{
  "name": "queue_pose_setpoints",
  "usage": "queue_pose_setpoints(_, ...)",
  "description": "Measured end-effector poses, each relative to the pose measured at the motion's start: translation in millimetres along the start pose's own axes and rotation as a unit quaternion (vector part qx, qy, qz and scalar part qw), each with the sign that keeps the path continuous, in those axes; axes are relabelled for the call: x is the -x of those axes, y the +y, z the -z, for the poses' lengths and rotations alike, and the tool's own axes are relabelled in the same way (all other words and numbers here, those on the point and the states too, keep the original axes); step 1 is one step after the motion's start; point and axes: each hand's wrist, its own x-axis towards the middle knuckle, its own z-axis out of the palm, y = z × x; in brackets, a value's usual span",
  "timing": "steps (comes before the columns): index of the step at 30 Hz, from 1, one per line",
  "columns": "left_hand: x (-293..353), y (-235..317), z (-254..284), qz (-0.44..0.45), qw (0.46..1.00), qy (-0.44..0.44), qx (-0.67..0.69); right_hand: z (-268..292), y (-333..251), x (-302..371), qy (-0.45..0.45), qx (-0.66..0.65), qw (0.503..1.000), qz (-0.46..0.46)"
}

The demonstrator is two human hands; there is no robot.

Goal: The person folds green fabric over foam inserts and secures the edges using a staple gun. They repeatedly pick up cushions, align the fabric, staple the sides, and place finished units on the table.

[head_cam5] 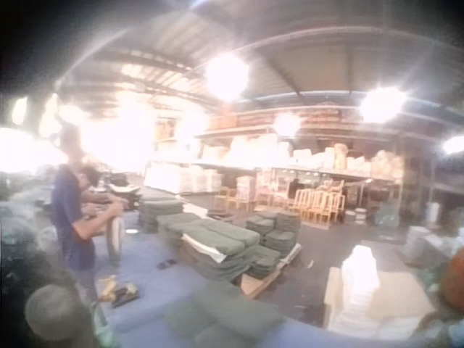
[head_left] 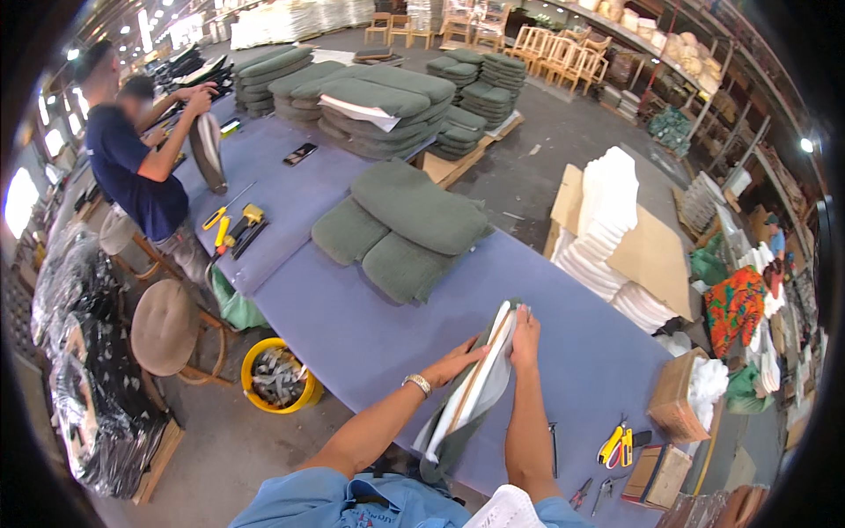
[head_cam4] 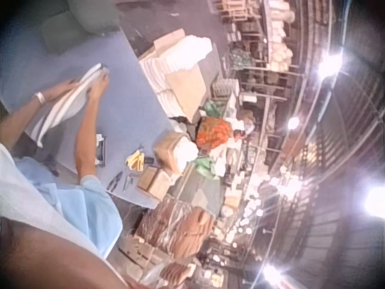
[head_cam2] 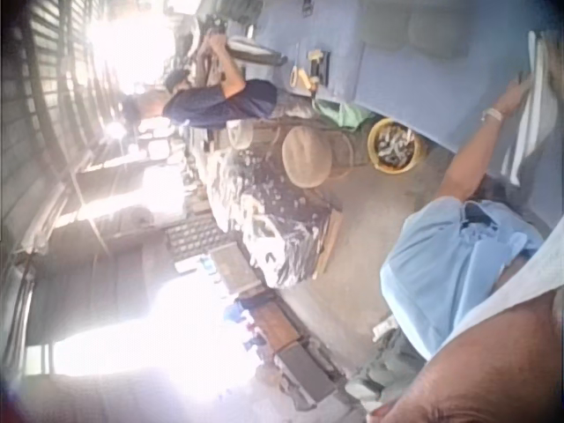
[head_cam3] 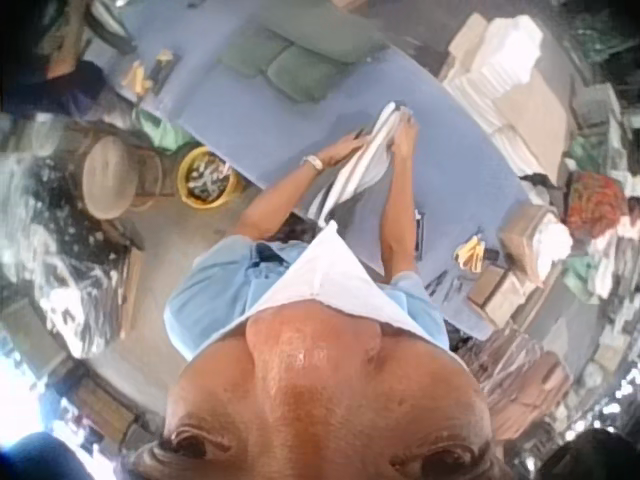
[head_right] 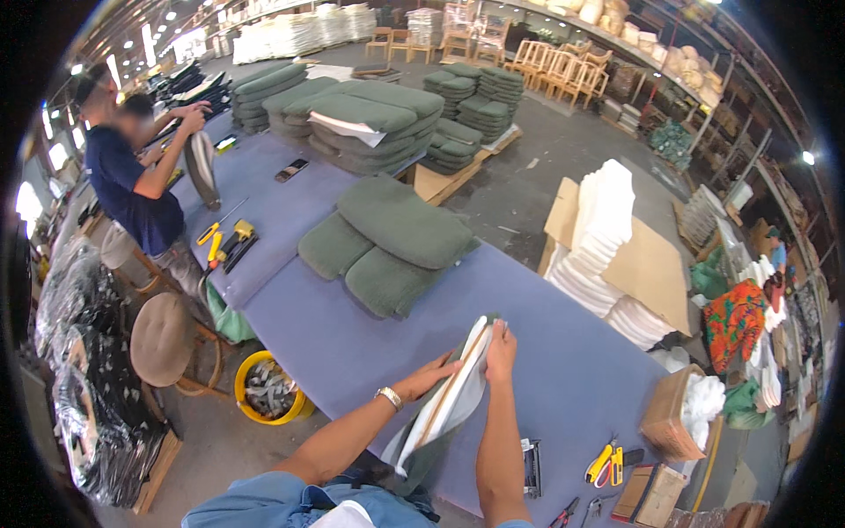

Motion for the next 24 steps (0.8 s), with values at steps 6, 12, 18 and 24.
queue_pose_setpoints(6,-1.0,-3.7,-39.2,-0.005,0.998,0.054,0.031,30.6,18.1,-2.3,0.050,0.015,0.998,0.030)
queue_pose_setpoints(12,-18.2,10.6,-81.3,-0.007,0.998,0.063,-0.013,56.4,-5.9,11.2,0.141,0.174,0.971,0.082)
queue_pose_setpoints(18,-70.1,29.2,-82.9,-0.175,0.945,0.079,-0.264,96.0,-0.8,-12.3,0.065,0.184,0.979,0.057)
queue_pose_setpoints(24,-132.6,47.6,-70.4,-0.235,0.846,0.065,-0.473,107.0,-5.1,-23.7,-0.006,0.110,0.993,0.046)
